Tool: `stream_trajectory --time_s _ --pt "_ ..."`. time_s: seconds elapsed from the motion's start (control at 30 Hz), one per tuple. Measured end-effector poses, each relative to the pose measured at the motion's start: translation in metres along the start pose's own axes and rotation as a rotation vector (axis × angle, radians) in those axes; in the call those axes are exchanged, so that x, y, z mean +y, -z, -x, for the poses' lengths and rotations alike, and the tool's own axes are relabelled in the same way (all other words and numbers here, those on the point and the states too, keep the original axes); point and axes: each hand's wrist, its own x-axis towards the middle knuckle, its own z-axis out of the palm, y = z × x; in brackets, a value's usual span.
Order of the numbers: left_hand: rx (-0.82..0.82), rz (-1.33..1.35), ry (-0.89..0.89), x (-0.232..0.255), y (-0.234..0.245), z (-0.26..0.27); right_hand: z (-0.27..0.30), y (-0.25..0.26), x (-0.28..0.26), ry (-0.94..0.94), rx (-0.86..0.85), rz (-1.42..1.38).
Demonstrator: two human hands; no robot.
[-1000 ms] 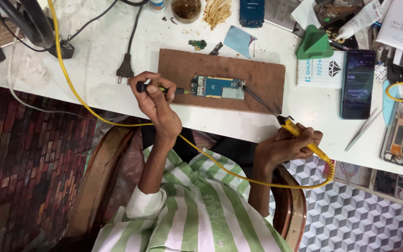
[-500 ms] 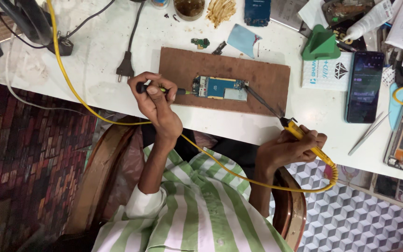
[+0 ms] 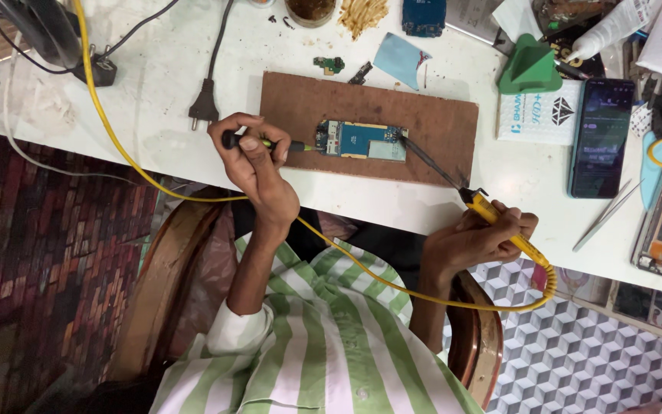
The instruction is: The person uses a soldering iron and solder wire to solder components on a small circuit board placed on a wooden board. The person holds the solder wire in one hand and the soldering iron in the other, applying heat and solder to specific points on the board.
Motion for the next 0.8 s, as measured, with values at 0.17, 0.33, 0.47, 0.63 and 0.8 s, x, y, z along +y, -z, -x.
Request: stream_trajectory --time_s 0.17,0.33,0.47,0.63,0.8 --pt "-0.025 0.048 -0.022 -0.002 0.002 0.000 0.005 -0.001 -0.004 0.005 0.040 0.088" --pt "-0.002 -0.005 0.022 0.003 0.000 0.000 0.002 -0.010 -0.019 0.012 -0.018 0.197" --pt "-0.012 -0.001 0.030 0.005 0.000 0.000 -0.004 -0.018 -0.028 0.093 -0.072 0.292" --pt "-0.013 0.020 0.018 0.006 -0.001 -0.001 -0.007 -0.026 -0.038 0.261 -0.206 0.341" --pt "-0.005 0.047 0.024 0.008 -0.002 -0.001 -0.016 -0.033 -0.046 0.421 -0.310 0.602"
